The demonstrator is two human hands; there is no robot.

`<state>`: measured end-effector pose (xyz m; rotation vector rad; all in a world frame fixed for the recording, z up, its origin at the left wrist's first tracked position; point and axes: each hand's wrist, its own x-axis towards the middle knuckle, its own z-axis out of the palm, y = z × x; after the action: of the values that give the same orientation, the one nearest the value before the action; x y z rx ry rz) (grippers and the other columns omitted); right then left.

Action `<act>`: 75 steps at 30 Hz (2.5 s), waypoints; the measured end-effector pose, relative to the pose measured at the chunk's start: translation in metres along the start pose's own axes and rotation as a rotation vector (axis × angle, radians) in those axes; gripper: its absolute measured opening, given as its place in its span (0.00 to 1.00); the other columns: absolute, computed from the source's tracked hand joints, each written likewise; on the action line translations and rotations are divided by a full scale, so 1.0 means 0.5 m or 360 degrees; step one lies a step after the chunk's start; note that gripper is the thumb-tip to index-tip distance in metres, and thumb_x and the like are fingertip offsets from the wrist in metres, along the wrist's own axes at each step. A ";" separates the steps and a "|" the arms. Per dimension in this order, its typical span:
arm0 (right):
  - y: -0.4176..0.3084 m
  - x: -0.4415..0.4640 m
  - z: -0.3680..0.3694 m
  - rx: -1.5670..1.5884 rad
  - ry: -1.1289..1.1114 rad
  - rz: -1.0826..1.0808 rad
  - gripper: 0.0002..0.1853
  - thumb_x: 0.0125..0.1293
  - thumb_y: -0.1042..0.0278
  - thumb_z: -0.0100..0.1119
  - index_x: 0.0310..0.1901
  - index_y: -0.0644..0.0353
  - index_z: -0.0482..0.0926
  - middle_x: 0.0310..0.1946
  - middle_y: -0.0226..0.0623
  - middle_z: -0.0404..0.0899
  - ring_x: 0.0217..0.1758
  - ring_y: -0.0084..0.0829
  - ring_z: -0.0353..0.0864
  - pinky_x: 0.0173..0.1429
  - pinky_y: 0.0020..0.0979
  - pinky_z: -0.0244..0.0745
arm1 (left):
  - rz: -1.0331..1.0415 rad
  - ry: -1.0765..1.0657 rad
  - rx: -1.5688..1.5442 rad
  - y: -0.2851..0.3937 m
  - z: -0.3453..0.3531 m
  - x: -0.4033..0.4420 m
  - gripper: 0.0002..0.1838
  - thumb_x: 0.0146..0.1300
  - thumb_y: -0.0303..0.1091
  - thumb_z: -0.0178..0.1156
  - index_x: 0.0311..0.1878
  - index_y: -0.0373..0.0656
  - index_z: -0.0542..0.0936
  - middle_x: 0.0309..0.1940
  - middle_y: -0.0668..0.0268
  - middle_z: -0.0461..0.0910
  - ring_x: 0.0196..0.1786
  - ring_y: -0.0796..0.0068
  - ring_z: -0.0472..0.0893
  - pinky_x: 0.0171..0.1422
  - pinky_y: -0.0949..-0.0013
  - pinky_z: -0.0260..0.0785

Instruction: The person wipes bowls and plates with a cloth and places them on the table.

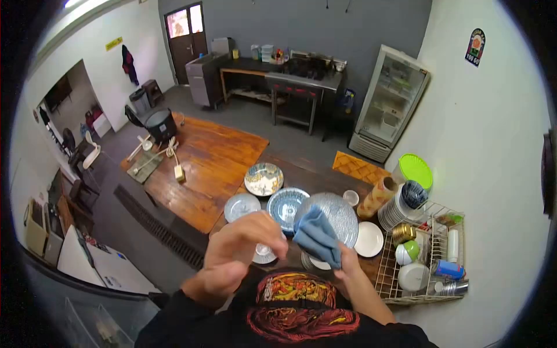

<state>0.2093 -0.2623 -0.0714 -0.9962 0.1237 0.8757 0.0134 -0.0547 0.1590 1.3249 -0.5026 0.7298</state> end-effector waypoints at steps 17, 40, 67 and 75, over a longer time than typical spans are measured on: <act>0.005 -0.051 0.054 -0.0149 0.0182 -0.0115 0.15 0.67 0.67 0.64 0.48 0.71 0.82 0.41 0.42 0.85 0.36 0.30 0.83 0.41 0.27 0.79 | 0.0215 -0.0396 -0.1106 0.073 0.196 0.096 0.21 0.60 0.53 0.62 0.48 0.48 0.78 0.24 0.63 0.66 0.19 0.71 0.58 0.25 0.76 0.61; 0.007 -0.019 0.061 -0.0066 0.0157 -0.0085 0.16 0.64 0.68 0.67 0.46 0.74 0.82 0.40 0.44 0.86 0.37 0.31 0.85 0.42 0.28 0.82 | -0.0186 -0.0348 -0.0989 0.009 0.194 0.030 0.26 0.61 0.54 0.60 0.55 0.45 0.79 0.33 0.58 0.70 0.30 0.64 0.66 0.35 0.63 0.63; -0.071 -0.057 0.146 -0.1421 0.0177 -0.1165 0.35 0.60 0.54 0.71 0.62 0.69 0.72 0.54 0.50 0.79 0.52 0.42 0.81 0.56 0.35 0.77 | -0.1224 0.1103 -0.1084 -0.367 -0.049 -0.202 0.32 0.69 0.58 0.49 0.63 0.42 0.75 0.57 0.56 0.81 0.56 0.58 0.81 0.66 0.57 0.70; -0.064 -0.099 0.196 -0.2365 -0.0950 -0.1558 0.30 0.62 0.58 0.66 0.64 0.59 0.73 0.58 0.41 0.78 0.56 0.45 0.79 0.60 0.37 0.74 | -0.1151 0.1213 -0.1144 -0.371 -0.045 -0.227 0.29 0.68 0.54 0.50 0.61 0.40 0.76 0.53 0.56 0.83 0.52 0.58 0.84 0.64 0.58 0.73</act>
<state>0.1708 -0.2235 0.0289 -1.7965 -1.6062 0.1665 0.0688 -0.0688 -0.0523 0.4128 0.3212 0.3317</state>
